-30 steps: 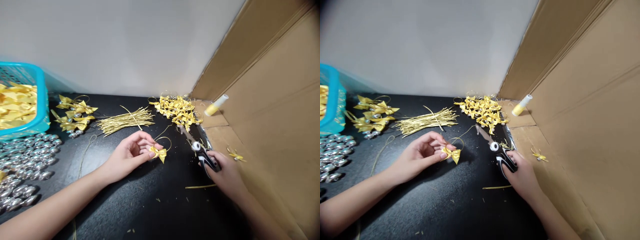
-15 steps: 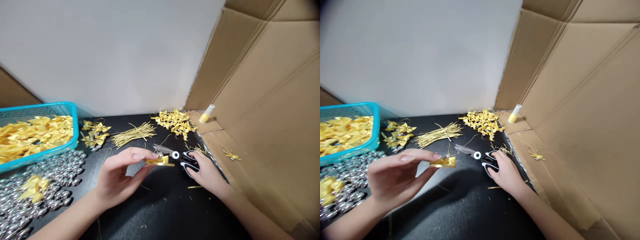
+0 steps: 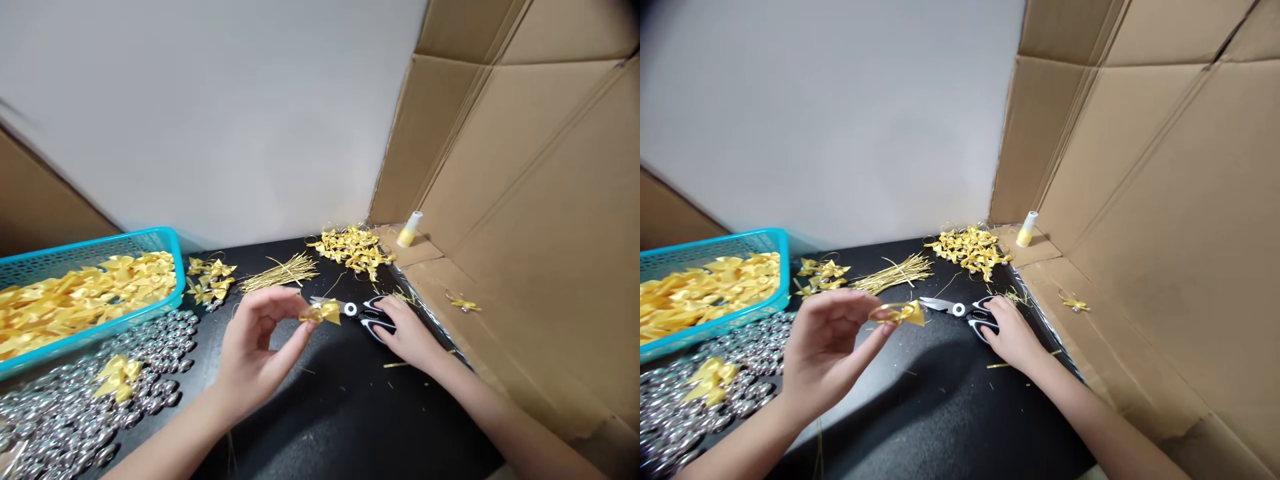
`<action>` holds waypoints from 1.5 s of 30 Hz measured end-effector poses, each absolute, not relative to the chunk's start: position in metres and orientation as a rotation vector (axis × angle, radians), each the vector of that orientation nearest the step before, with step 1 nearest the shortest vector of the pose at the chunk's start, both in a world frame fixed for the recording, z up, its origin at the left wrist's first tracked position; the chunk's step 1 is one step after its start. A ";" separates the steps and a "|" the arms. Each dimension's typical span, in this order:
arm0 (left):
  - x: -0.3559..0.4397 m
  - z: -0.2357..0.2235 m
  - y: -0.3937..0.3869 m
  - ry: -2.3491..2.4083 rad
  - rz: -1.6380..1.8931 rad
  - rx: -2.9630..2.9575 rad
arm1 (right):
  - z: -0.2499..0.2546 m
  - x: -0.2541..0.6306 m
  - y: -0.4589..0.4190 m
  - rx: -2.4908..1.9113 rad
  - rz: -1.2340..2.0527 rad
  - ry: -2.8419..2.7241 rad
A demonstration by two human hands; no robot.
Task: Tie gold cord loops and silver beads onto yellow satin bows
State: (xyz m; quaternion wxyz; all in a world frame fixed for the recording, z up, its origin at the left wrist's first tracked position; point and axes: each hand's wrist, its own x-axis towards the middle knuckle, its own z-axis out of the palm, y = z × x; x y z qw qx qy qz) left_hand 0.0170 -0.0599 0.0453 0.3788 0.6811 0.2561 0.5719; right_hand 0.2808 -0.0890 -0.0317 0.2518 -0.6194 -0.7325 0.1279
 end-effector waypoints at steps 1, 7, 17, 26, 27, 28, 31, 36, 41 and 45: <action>0.018 0.047 -0.061 0.685 1.436 1.687 | -0.030 0.281 -0.089 -1.669 0.375 -2.008; 0.018 0.055 -0.063 0.804 1.276 1.413 | -0.026 0.283 -0.091 -1.675 0.465 -2.105; 0.023 0.054 -0.066 0.860 1.343 1.495 | 0.032 0.251 -0.096 -1.366 0.387 -1.806; 0.013 0.042 -0.063 0.600 1.767 2.208 | 0.080 0.178 -0.075 -0.961 0.938 -1.566; 0.013 0.043 -0.063 0.599 1.766 2.204 | 0.079 0.177 -0.073 -0.943 0.975 -1.530; 0.013 0.044 -0.064 0.605 1.759 2.180 | 0.079 0.176 -0.070 -0.924 1.017 -1.488; 0.015 0.050 -0.065 0.727 1.700 2.018 | 0.076 0.175 -0.066 -0.893 1.160 -1.355; 0.014 0.062 -0.067 1.001 1.336 1.946 | 0.073 0.173 -0.066 -0.931 1.142 -1.293; 0.013 0.070 -0.069 1.076 1.213 1.879 | 0.075 0.173 -0.069 -0.917 0.845 -1.475; 0.010 0.075 -0.069 1.085 1.247 1.879 | 0.077 0.177 -0.070 -0.812 0.619 -1.628</action>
